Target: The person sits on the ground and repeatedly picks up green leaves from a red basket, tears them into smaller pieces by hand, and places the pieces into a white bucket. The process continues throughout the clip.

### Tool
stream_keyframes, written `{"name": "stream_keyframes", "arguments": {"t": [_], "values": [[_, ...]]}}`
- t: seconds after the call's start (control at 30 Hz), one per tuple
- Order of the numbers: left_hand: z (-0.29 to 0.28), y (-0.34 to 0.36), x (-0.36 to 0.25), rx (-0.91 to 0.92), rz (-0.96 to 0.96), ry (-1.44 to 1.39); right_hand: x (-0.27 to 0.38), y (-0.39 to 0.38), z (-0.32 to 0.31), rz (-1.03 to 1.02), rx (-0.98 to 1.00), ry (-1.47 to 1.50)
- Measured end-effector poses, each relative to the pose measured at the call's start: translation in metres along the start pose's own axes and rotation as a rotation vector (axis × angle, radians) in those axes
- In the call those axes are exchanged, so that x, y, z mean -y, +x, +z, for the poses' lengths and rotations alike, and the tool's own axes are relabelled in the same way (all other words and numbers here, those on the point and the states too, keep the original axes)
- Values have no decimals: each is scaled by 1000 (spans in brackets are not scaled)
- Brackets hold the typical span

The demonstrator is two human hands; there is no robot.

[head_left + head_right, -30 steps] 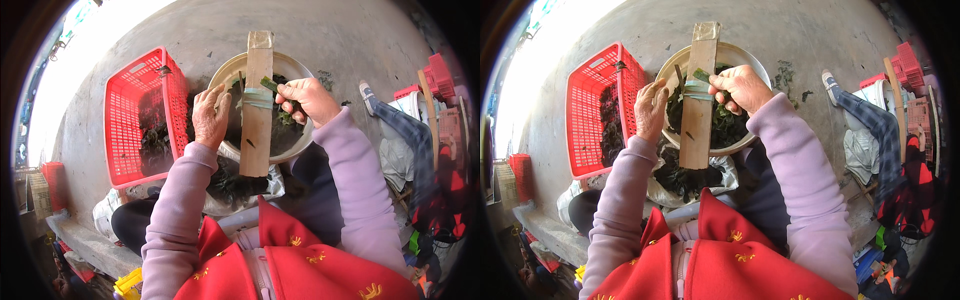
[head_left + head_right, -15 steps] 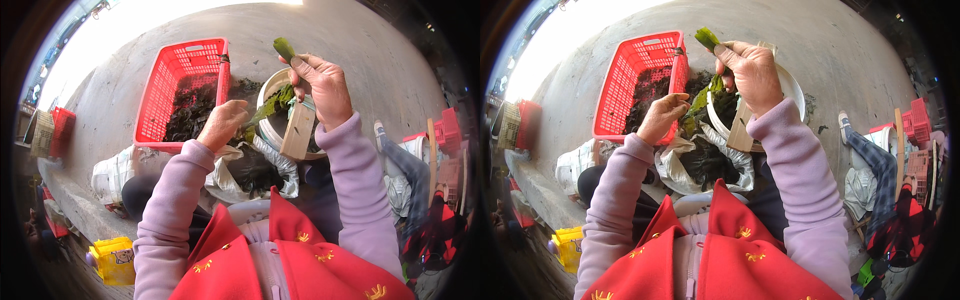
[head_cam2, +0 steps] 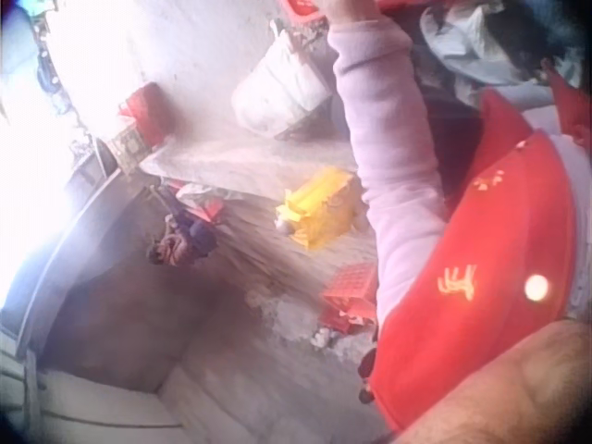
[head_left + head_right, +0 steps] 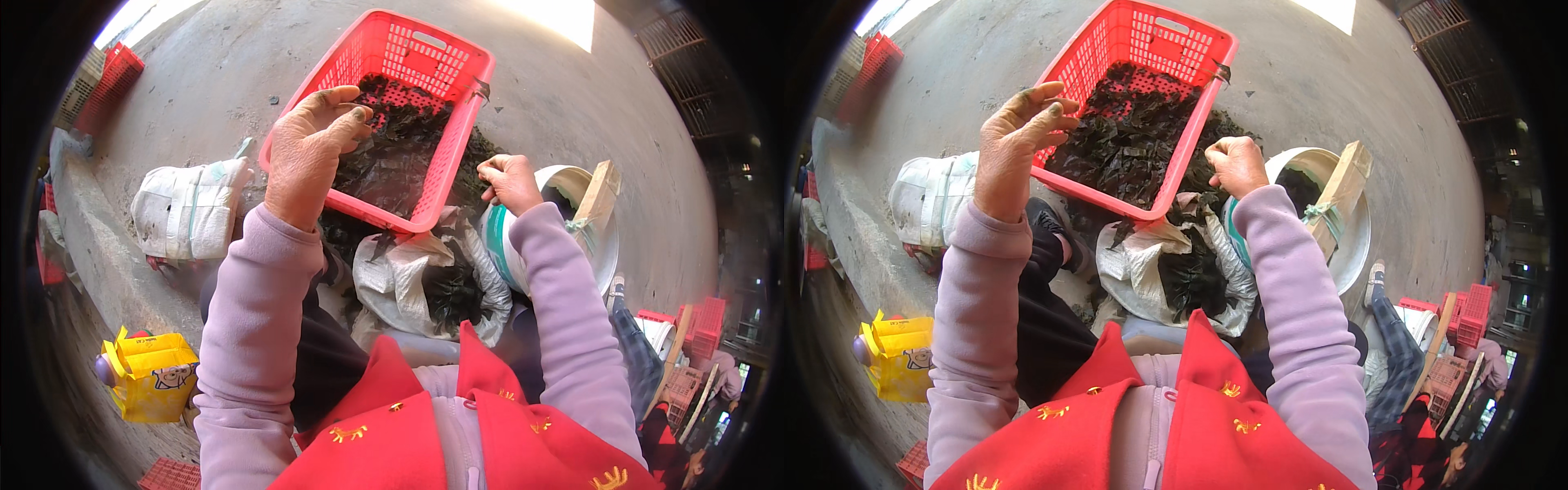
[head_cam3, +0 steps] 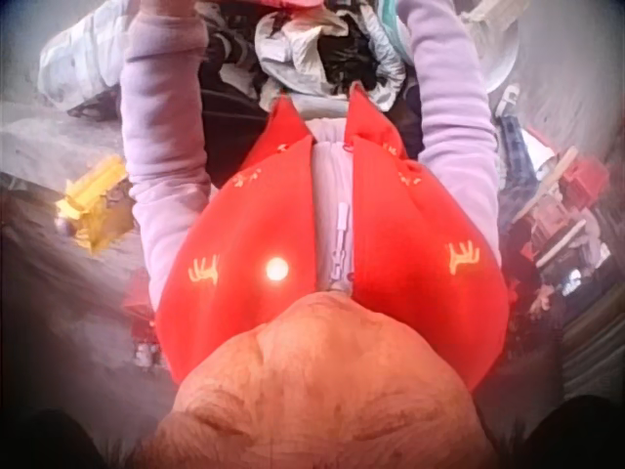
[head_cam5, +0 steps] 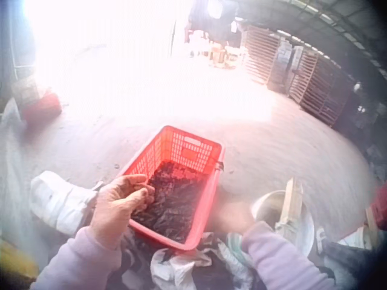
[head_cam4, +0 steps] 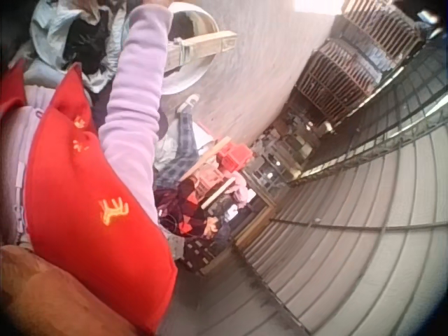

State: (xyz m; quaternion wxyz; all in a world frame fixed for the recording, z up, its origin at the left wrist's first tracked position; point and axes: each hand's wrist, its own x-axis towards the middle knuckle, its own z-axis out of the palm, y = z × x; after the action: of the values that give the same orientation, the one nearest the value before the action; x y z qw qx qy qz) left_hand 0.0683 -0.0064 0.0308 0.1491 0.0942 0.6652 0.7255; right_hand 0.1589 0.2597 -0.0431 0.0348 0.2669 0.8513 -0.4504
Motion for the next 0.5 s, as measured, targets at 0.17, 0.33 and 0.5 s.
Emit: {"name": "stream_keyframes", "arguments": {"t": [0.17,0.33,0.5], "values": [[-25,0,-10,-81,5,-133,11,79,88,-198,290,-426],[-49,-2,-22,-238,-41,-204,-18,158,179,-253,410,-823],[-56,6,-18,-299,-95,-157,-63,194,236,-408,317,-1026]]}}
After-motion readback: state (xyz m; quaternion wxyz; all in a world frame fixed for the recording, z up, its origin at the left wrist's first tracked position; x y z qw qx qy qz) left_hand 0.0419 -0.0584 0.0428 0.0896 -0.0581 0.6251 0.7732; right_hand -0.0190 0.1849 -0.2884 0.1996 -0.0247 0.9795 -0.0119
